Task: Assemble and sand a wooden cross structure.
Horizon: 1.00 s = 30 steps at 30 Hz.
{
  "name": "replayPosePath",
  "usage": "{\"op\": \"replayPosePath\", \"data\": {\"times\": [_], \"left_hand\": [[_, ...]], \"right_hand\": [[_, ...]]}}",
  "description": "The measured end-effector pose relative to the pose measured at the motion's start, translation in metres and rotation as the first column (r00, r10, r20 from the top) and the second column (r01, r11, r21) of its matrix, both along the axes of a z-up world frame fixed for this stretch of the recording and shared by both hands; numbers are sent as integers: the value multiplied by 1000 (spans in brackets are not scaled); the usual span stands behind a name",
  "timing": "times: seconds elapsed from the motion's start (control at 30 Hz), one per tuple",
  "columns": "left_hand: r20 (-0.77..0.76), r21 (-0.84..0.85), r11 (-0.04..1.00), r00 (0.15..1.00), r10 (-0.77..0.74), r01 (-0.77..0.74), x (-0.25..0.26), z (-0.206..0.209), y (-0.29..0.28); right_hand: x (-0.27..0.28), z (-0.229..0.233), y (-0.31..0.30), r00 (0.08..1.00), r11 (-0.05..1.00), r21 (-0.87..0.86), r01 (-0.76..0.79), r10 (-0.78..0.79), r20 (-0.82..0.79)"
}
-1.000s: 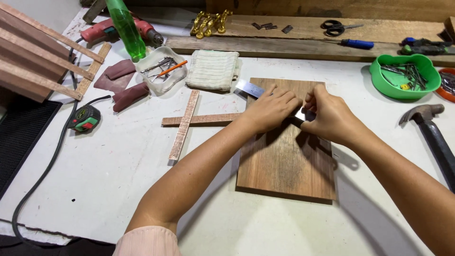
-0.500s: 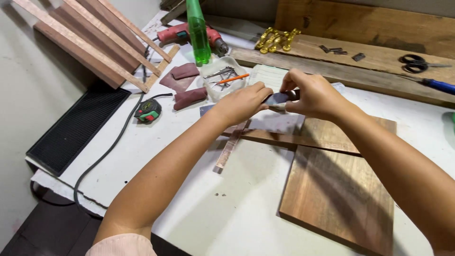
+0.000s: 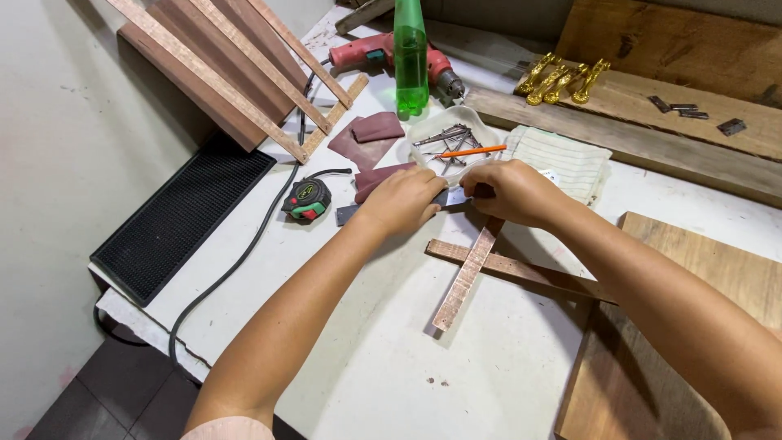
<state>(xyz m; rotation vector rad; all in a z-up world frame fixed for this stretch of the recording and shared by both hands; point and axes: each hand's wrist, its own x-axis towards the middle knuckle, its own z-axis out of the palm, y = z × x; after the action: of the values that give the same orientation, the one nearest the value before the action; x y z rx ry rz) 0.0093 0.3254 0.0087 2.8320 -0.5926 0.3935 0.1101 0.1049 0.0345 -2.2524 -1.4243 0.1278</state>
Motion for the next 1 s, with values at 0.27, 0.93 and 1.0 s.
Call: {"op": "replayPosePath", "data": {"times": [0.27, 0.93, 1.0], "left_hand": [[62, -42, 990, 989, 135, -132, -2, 3, -29], [-82, -6, 977, 974, 211, -213, -19, -11, -173], [-31, -79, 982, 985, 171, -173, -20, -7, -181]], "right_hand": [[-3, 11, -39, 976, 997, 75, -4, -12, 219], [-108, 33, -197, 969, 940, -240, 243, -244, 25], [-110, 25, -211, 954, 923, -252, 291, -300, 6]]}}
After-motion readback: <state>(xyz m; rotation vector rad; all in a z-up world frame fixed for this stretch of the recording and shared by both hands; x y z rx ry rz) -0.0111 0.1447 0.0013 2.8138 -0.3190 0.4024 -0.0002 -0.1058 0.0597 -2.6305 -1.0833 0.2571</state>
